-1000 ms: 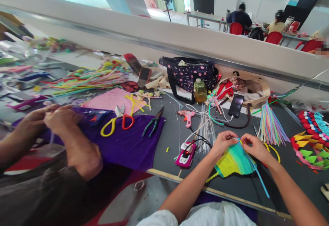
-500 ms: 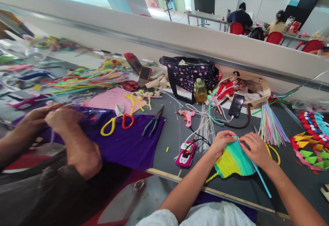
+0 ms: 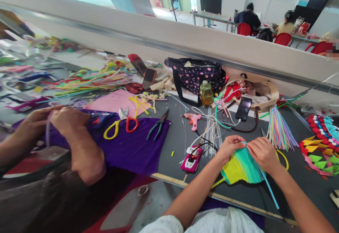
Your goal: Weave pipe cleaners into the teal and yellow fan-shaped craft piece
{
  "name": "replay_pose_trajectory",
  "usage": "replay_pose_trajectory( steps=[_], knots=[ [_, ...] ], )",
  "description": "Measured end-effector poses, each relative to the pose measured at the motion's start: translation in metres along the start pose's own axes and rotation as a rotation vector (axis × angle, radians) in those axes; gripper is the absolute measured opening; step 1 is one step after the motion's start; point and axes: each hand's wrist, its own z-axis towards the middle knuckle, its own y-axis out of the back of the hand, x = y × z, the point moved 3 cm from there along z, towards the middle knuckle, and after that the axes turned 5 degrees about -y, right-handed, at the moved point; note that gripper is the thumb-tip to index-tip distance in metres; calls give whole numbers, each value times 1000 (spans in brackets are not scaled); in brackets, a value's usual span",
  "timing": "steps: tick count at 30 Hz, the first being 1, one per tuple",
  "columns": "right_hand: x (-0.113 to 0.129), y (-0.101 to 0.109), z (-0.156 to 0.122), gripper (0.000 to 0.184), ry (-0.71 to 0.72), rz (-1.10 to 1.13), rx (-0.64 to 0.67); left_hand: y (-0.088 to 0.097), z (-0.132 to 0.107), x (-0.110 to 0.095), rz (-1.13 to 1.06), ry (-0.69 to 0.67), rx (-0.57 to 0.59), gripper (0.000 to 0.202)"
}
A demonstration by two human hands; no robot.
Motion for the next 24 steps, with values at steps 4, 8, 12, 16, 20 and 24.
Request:
replay_pose_trajectory(
  steps=[4, 8, 12, 16, 20, 24],
  knots=[
    [-5, 0, 3, 23, -156, 211, -18, -1, -2, -2, 53, -42, 10, 34],
    [-19, -11, 3, 20, -391, 568, 7, -2, -4, -5, 80, -33, 19, 35],
    [-29, -34, -1, 24, -624, 1010, 109, -3, -5, -5, 71, -40, 21, 35],
    [-28, -50, -4, 29, -765, 1288, 169, -3, -6, -1, 40, -53, 16, 35],
    [-25, -47, -8, 25, -727, 1133, 10, 0, -4, 2, -17, -43, -30, 34],
    [-19, -26, -11, 15, -502, 693, -260, 3, -2, 2, -63, -31, -90, 36]
  ],
)
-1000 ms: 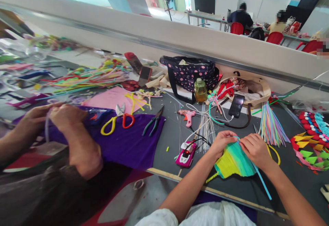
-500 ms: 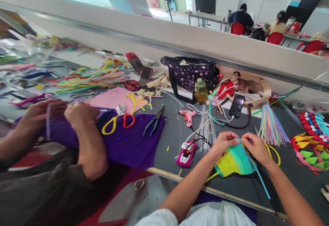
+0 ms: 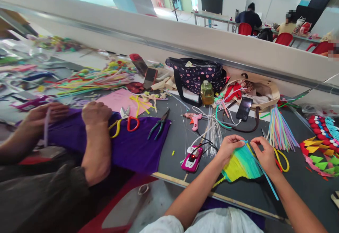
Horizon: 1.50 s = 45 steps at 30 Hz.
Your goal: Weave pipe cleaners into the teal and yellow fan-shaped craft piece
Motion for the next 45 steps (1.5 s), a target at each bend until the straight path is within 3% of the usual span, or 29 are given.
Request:
replay_pose_trajectory(
  steps=[3, 8, 12, 16, 22, 29, 32, 38, 45],
  knots=[
    [11, 2, -3, 12, 206, -190, 5, -1, 0, -1, -15, -3, -6, 37],
    [16, 1, -3, 15, 237, -286, 29, -4, -3, -4, -6, -27, 23, 36],
    [14, 2, 0, 14, 144, -236, 86, -5, -6, -7, 54, -74, 38, 33],
    [6, 2, 5, 14, -14, -119, 223, -6, -7, -8, 132, -135, 47, 31],
    [-10, -4, 10, 21, -377, 265, 426, -7, -7, -4, 172, -143, 78, 30],
    [-19, -9, 4, 22, -665, 664, 671, -12, -12, -8, 210, -104, 182, 33],
    [-24, -13, 0, 22, -774, 777, 694, -14, -13, -10, 241, -112, 215, 33],
    [-21, -15, -1, 23, -770, 750, 625, -9, -9, -10, 352, -202, 158, 28],
    [-15, -16, -1, 23, -749, 744, 603, -8, -4, -3, 338, -200, 118, 26]
  ],
)
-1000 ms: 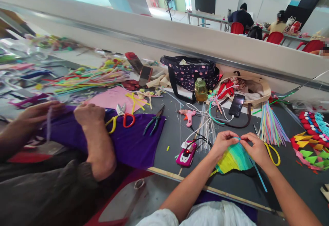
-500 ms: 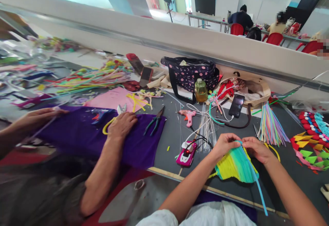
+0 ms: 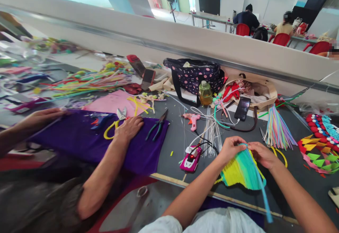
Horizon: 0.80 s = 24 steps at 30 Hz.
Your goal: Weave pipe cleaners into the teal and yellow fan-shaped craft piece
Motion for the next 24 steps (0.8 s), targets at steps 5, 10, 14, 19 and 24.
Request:
replay_pose_trajectory(
  steps=[5, 10, 14, 19, 24],
  knots=[
    [2, 11, 2, 28, 125, -85, -98, 6, 5, 6, -263, 135, -83, 33],
    [4, 41, -6, 35, 264, -207, -216, 25, 14, 14, -469, 223, -205, 38],
    [1, 53, -15, 44, 311, -321, -130, 34, 18, 19, -539, 189, -272, 39],
    [-4, 53, -11, 54, 399, -370, -219, 34, 18, 23, -575, 99, -357, 41],
    [-4, 54, 15, 40, 547, -142, -586, 30, 17, 27, -576, 14, -431, 40]
  ],
)
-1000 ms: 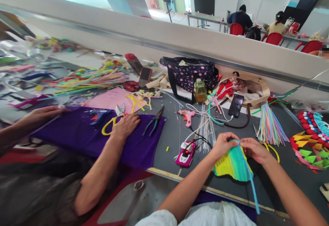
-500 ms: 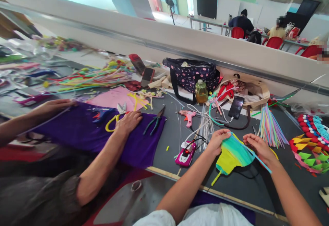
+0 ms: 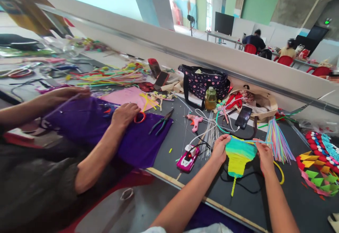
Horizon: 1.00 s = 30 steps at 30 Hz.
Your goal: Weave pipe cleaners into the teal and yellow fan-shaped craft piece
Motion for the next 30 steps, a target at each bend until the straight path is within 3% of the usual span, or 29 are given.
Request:
replay_pose_trajectory(
  steps=[4, 8, 11, 14, 17, 20, 24, 30],
  knots=[
    [-11, -8, 12, 36, 39, 161, -137, 2, -4, 6, 10, -43, -19, 40],
    [-24, -7, 16, 34, 59, 181, -180, 8, -9, 12, 47, -60, -25, 38],
    [-32, -5, 14, 32, 70, 167, -160, 11, -8, 10, 204, -76, 39, 36],
    [-38, -4, 11, 31, 54, 176, -114, 9, 0, 0, 549, -147, 222, 26],
    [-41, -7, 9, 29, 70, 148, -74, -1, 9, -8, 865, -187, 505, 18],
    [-41, -11, 7, 31, 72, 118, -38, -12, 16, -8, 984, -160, 679, 17],
    [-36, -12, 4, 37, 92, 91, -34, -18, 23, 2, 952, -106, 667, 17],
    [-30, -3, 2, 34, 177, 46, -94, -13, 28, 20, 915, -83, 607, 16]
  ],
)
